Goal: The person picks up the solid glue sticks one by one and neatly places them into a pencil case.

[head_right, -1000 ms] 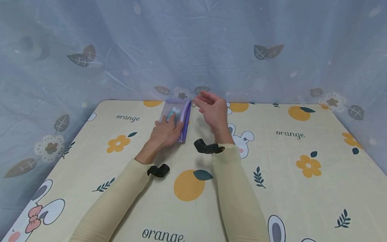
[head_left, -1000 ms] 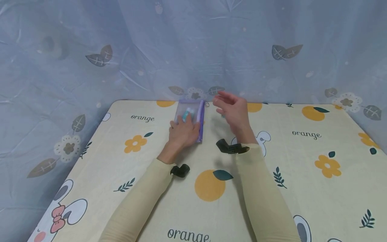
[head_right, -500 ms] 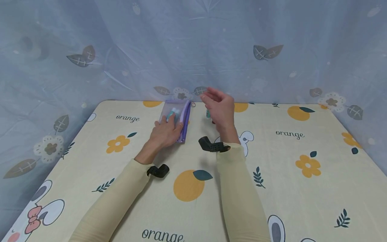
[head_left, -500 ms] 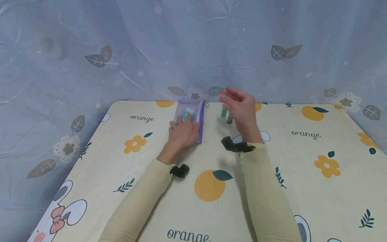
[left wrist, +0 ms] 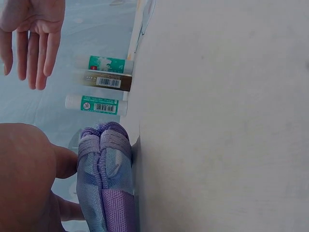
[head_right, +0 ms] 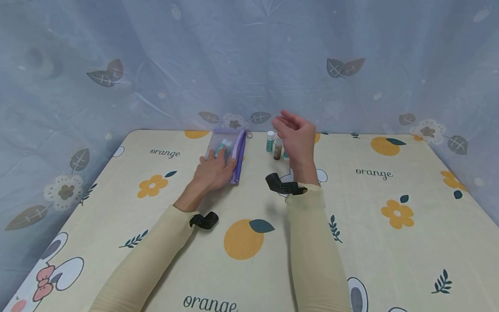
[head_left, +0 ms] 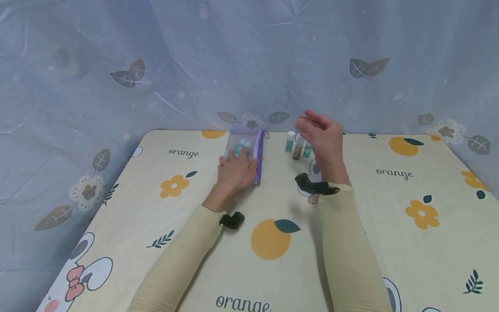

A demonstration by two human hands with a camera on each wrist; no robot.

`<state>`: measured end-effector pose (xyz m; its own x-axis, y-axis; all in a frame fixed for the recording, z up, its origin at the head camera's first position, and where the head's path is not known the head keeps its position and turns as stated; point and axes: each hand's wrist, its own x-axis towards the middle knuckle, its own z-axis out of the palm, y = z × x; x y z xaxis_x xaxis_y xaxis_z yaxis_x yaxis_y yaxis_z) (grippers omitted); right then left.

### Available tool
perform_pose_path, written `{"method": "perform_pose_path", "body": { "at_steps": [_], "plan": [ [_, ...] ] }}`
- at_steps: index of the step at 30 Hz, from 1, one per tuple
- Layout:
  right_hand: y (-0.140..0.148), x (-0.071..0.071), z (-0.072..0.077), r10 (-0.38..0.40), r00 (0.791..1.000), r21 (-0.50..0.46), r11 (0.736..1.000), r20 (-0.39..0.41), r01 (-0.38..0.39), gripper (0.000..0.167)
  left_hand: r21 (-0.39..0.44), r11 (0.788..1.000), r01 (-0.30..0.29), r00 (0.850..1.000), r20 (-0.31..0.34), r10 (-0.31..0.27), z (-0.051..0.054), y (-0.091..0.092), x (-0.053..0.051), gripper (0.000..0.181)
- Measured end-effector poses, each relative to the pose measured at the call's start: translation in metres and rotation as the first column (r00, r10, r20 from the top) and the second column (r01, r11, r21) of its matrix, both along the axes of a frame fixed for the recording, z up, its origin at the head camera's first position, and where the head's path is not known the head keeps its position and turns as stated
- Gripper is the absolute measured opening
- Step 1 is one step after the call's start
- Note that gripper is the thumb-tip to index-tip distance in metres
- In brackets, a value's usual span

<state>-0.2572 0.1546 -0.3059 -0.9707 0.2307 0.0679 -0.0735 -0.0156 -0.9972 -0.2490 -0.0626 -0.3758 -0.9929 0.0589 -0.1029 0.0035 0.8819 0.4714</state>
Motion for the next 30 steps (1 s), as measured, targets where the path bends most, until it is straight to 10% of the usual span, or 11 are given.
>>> {"method": "perform_pose_path", "body": {
  "at_steps": [12, 30],
  "plan": [
    [0.014, -0.001, 0.002, -0.087, 0.996, 0.007, 0.996, -0.022, 0.087, 0.047, 0.011, 1.0, 0.003, 1.0, -0.024, -0.003, -0.01, 0.0, -0.007, 0.069],
    [0.027, -0.001, 0.0, -0.173, 0.985, 0.081, 0.982, 0.025, 0.171, 0.048, -0.015, 1.0, 0.011, 1.0, 0.004, -0.01, 0.007, 0.0, 0.006, 0.071]
  ]
}}
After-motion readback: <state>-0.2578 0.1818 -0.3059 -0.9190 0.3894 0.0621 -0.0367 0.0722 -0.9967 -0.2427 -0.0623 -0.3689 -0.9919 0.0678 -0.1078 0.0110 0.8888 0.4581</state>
